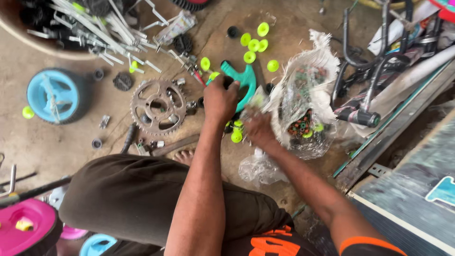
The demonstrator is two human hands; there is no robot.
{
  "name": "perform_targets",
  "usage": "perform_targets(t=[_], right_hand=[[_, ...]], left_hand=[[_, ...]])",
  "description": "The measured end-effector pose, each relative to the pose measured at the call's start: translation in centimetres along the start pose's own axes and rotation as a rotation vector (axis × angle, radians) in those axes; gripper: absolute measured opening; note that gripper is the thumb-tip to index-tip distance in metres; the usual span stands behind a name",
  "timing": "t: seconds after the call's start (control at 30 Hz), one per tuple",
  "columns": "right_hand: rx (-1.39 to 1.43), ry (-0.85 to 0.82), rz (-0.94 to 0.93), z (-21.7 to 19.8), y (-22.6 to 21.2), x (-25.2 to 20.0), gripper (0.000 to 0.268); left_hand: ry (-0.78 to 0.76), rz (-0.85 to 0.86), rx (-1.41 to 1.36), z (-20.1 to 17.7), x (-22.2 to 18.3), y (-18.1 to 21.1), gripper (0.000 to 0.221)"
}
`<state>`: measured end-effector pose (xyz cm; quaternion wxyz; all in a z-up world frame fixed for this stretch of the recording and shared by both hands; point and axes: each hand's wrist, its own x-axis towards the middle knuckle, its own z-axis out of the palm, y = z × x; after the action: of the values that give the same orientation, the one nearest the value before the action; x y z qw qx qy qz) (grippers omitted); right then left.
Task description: The person assembles a tricycle wheel by inserting an axle, adding washers and nuts, and tightening them with a wrench. They then attach the completed wheel to the tricycle frame and secure it.
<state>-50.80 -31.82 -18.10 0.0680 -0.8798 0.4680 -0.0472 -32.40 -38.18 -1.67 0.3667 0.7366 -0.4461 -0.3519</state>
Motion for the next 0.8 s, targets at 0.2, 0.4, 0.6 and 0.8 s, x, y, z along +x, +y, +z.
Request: perform_targets(t=[0.2, 0.4, 0.6, 0.8], right_hand=[[0.086, 0.095, 0.162, 0.9, 8.2, 1.9, 0.043], [0.119, 0.037, 0.155, -2.4, 5.4, 0.6, 0.047], [0.354, 0.194, 0.107, -2.5, 0.2, -3.6, 0.023], [0.548, 0.458, 0.327, -3.5, 0.4, -5.4, 0.012]], left_hand=[[-0.037, -0.023, 0.062, -1.4, 0.3, 0.4, 0.029], [0.022, -0.102, -0.077, -1.2, 1.1, -0.2, 0.028], [-0.001, -0.007, -0.123, -0.9, 1.8, -1.9, 0.025], [0.108, -0.091, -0.437, -1.9, 2.8, -4.0, 0.02]])
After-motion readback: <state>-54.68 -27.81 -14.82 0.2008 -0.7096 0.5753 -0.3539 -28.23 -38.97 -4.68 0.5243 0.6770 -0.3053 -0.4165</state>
